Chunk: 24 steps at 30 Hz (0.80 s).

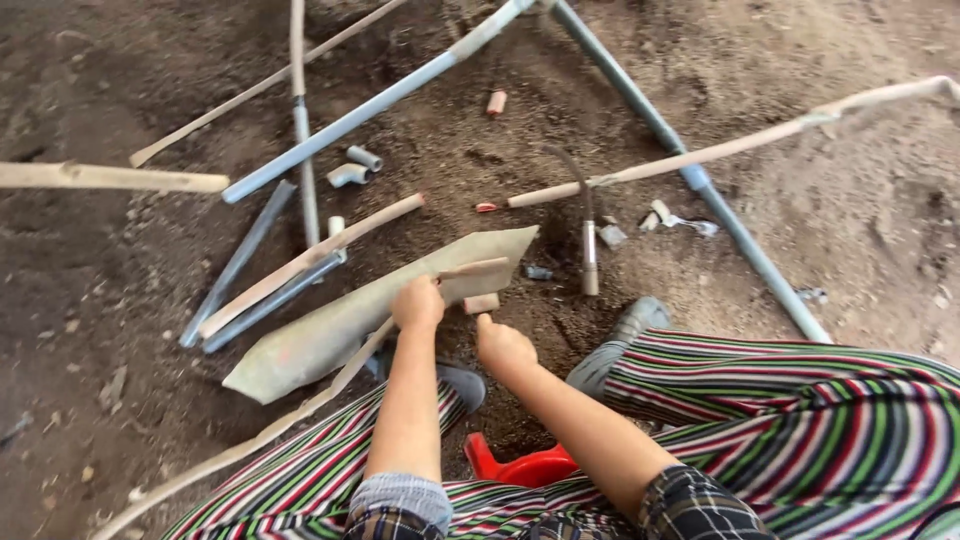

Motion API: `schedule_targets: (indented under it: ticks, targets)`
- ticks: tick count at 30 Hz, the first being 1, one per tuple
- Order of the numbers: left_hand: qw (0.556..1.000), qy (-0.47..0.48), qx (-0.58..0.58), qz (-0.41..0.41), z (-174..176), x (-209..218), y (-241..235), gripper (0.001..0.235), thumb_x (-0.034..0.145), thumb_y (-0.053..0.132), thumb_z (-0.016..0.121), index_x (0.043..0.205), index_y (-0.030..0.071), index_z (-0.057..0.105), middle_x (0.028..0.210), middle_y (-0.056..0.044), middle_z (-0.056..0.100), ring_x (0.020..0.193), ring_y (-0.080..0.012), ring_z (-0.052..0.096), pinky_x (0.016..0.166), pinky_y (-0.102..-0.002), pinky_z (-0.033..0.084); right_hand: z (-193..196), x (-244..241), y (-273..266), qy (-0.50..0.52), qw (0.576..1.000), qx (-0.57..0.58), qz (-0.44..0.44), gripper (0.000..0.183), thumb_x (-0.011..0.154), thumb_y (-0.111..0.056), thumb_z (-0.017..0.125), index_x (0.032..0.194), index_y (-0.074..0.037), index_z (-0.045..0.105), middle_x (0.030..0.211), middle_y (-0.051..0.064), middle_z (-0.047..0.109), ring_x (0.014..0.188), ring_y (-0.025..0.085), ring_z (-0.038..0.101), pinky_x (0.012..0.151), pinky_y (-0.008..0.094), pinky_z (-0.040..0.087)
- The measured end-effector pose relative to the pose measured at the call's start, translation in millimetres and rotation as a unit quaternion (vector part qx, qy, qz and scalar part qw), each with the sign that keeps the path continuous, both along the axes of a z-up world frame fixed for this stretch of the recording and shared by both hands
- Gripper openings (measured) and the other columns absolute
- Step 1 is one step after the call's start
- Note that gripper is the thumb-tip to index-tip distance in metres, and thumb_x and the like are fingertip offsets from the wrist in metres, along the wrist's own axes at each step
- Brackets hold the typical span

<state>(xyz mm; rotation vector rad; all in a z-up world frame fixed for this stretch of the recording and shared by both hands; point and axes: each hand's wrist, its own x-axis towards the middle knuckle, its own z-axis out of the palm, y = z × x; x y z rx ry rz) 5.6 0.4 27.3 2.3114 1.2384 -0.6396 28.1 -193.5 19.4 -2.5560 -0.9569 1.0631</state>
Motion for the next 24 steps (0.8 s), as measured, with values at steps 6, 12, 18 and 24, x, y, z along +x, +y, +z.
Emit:
schedule_targets:
  ticks: [6,12,18,24]
  targets:
    - [1.0,0.008,0.015,-0.022,-0.1,-1.0,-13.4,0.04,0.111,0.039,0.049,0.122,0.01,0.075,0.117,-0.018,0.077,0.122,-0.0364,0.072,0.105,-0.056,0.058,-15.4,8.1,30.6,-0.078,0.994,0.064,-0.029,0.022,0.106,-0.023,0.044,0.106,-0.008,0.06,0.078,0.016,0.075,0.078,0.042,0.08,0.068,0.056,0.065]
    - [1.0,0.025,0.005,0.0,11.2,-2.5,-7.0,0.043,0.113,0.039,0.045,0.128,0.012,0.074,0.123,-0.019,0.077,0.126,-0.0388,0.07,0.105,-0.059,0.056,-77.7,-22.9,43.6,-0.349,0.924,0.154,-0.026,0.03,0.089,-0.015,0.05,0.101,0.009,0.062,0.056,0.016,0.063,0.046,0.033,0.07,0.042,0.049,0.058]
    - [1.0,0.018,0.002,-0.012,1.9,-5.0,5.0,0.043,0.114,0.036,0.04,0.125,0.009,0.073,0.118,-0.02,0.077,0.123,-0.0424,0.07,0.105,-0.06,0.055,-2.6,-5.1,-0.5,0.005,0.996,0.091,-0.015,0.031,0.105,-0.01,0.042,0.12,0.006,0.063,0.078,0.021,0.073,0.072,0.039,0.078,0.06,0.051,0.064]
    - [0.996,0.052,0.007,-0.066,-0.2,-3.6,-6.2,0.043,0.114,0.037,0.041,0.128,0.008,0.071,0.122,-0.02,0.076,0.127,-0.0398,0.07,0.108,-0.055,0.054,-88.5,-20.5,49.1,-0.209,0.968,0.138,-0.021,0.038,0.099,-0.008,0.044,0.118,0.023,0.052,0.066,0.019,0.069,0.059,0.034,0.075,0.051,0.051,0.061]
